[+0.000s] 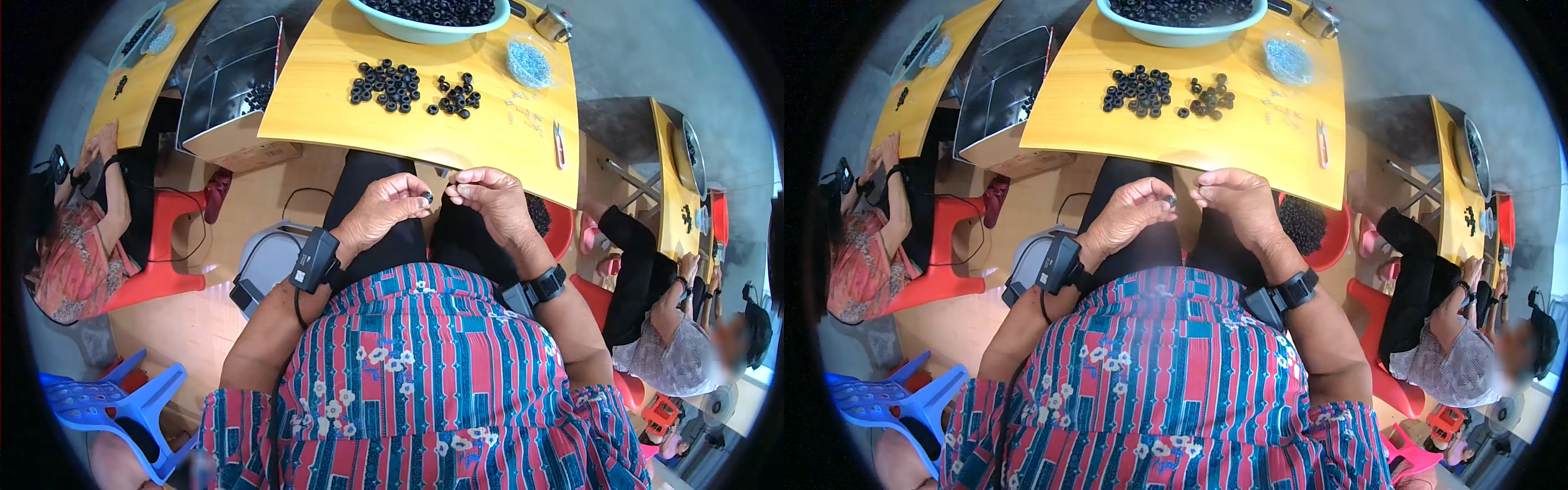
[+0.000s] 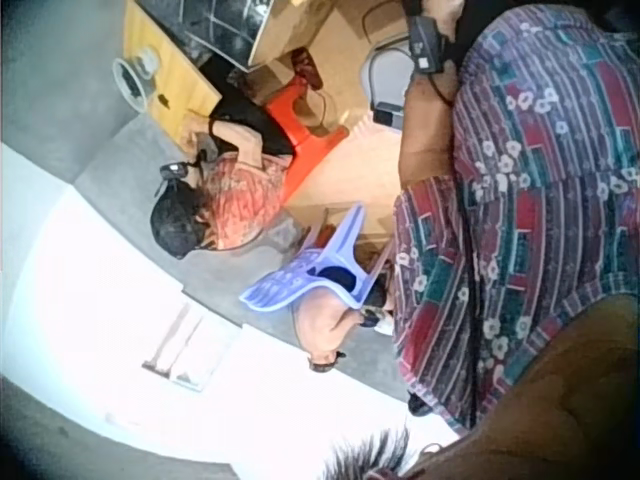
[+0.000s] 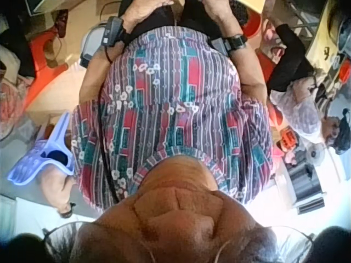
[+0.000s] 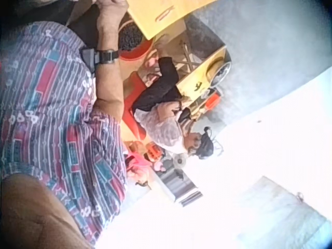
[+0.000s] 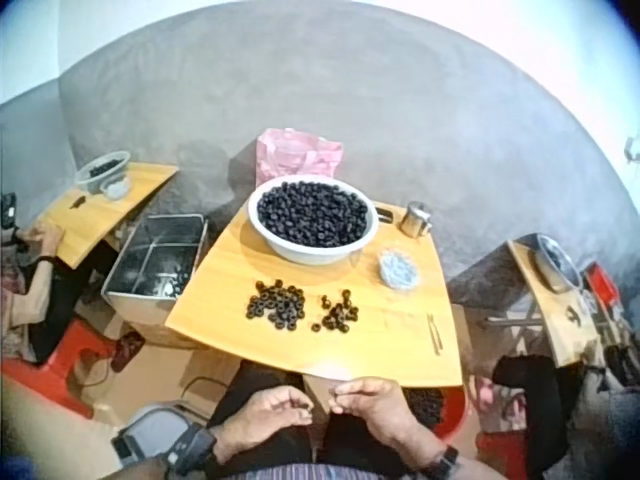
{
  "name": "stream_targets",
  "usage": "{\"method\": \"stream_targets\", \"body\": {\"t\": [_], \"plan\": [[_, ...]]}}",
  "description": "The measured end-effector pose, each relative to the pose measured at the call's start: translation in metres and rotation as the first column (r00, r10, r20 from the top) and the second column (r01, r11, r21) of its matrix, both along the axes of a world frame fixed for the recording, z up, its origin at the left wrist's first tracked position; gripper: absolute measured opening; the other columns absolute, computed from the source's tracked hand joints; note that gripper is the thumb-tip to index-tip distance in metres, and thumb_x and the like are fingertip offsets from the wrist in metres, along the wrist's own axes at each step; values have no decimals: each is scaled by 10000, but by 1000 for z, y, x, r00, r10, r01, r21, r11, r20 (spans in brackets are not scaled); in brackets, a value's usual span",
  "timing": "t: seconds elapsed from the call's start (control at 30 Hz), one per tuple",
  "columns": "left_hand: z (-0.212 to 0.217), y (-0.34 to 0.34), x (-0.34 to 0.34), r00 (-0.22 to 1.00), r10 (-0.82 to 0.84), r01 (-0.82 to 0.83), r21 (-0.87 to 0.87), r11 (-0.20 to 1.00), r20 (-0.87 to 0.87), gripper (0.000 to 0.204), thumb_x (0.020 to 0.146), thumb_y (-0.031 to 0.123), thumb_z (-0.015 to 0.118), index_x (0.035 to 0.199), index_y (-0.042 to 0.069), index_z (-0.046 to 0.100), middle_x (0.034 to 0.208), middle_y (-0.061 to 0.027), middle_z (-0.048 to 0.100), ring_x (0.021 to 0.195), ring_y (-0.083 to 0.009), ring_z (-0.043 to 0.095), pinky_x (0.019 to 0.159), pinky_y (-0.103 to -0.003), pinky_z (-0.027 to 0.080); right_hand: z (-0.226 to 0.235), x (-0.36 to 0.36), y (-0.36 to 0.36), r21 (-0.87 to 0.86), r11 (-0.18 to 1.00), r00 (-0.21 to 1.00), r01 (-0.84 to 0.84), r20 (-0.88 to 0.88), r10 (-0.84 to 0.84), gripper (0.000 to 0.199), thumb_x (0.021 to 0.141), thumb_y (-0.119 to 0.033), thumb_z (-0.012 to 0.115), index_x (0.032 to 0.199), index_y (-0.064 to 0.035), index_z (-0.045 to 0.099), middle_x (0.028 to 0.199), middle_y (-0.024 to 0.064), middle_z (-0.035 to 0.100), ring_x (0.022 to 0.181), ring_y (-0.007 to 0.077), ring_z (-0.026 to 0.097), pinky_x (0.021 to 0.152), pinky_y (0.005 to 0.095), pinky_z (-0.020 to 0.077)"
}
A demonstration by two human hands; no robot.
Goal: Assembling small black plastic components by inserting small white pieces into them at a workbench.
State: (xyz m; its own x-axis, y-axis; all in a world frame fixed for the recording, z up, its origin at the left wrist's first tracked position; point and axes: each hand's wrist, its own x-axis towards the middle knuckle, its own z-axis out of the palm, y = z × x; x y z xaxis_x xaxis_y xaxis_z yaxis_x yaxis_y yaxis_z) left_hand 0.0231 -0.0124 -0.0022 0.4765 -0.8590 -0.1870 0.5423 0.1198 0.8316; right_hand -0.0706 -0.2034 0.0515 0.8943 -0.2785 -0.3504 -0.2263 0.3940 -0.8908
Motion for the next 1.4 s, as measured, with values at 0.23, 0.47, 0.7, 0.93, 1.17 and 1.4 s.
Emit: {"method": "stream_targets", "body": {"t": [0.23, 0.47, 0.7, 0.93, 1.17, 1.4], "plan": [[5, 3, -4, 999, -8, 7, 24, 1000, 46, 135, 891, 70, 610, 1015, 27, 581, 937, -11, 593, 893, -96, 592, 856, -284, 512, 0, -2, 13, -206, 978, 996, -38, 77, 55, 174, 799, 76, 630, 956, 2, 650, 916, 56, 653, 866, 129, 616, 820, 256, 498], [0, 3, -5, 999, -7, 6, 8, 1000, 54, 141, 891, 76, 610, 1020, 28, 578, 947, -12, 590, 902, -98, 590, 864, -286, 509, -2, -1, 15, -251, 966, 985, -57, 146, 96, 227, 793, 83, 635, 998, -12, 658, 910, 19, 636, 867, 101, 590, 830, 239, 484], [1, 0, -2, 999, -6, 6, 2, 1000, 49, 147, 889, 70, 607, 1027, 28, 577, 947, -11, 589, 886, -103, 597, 857, -274, 508, 0, 1, 14, -287, 957, 987, -49, 136, 91, 225, 794, 84, 632, 996, -9, 666, 904, 21, 638, 858, 102, 597, 806, 240, 495], [2, 0, -2, 1000, -6, 7, -42, 999, 28, 161, 884, 64, 606, 1033, 15, 569, 960, -33, 595, 898, -124, 606, 858, -276, 509, 2, 0, 18, -112, 992, 998, -60, -11, 59, 191, 825, 58, 608, 1000, -3, 655, 838, 53, 647, 766, 138, 628, 762, 267, 520], [-2, -1, -2, 999, -15, 17, -41, 999, 42, 165, 887, 65, 601, 1038, 10, 562, 971, -46, 595, 925, -127, 597, 870, -286, 505, -5, 0, 19, 68, 997, 999, -19, -30, 21, 132, 864, 35, 584, 986, 14, 631, 816, 76, 637, 733, 155, 618, 717, 282, 535], [-1, -1, -4, 1000, 0, -1, -69, 998, -4, 159, 885, 60, 602, 1032, 11, 565, 971, -43, 594, 920, -124, 598, 867, -282, 506, -4, -2, 22, 104, 994, 999, -31, -5, 32, 135, 869, 39, 574, 992, 33, 629, 810, 85, 632, 705, 156, 613, 682, 287, 544]]}}
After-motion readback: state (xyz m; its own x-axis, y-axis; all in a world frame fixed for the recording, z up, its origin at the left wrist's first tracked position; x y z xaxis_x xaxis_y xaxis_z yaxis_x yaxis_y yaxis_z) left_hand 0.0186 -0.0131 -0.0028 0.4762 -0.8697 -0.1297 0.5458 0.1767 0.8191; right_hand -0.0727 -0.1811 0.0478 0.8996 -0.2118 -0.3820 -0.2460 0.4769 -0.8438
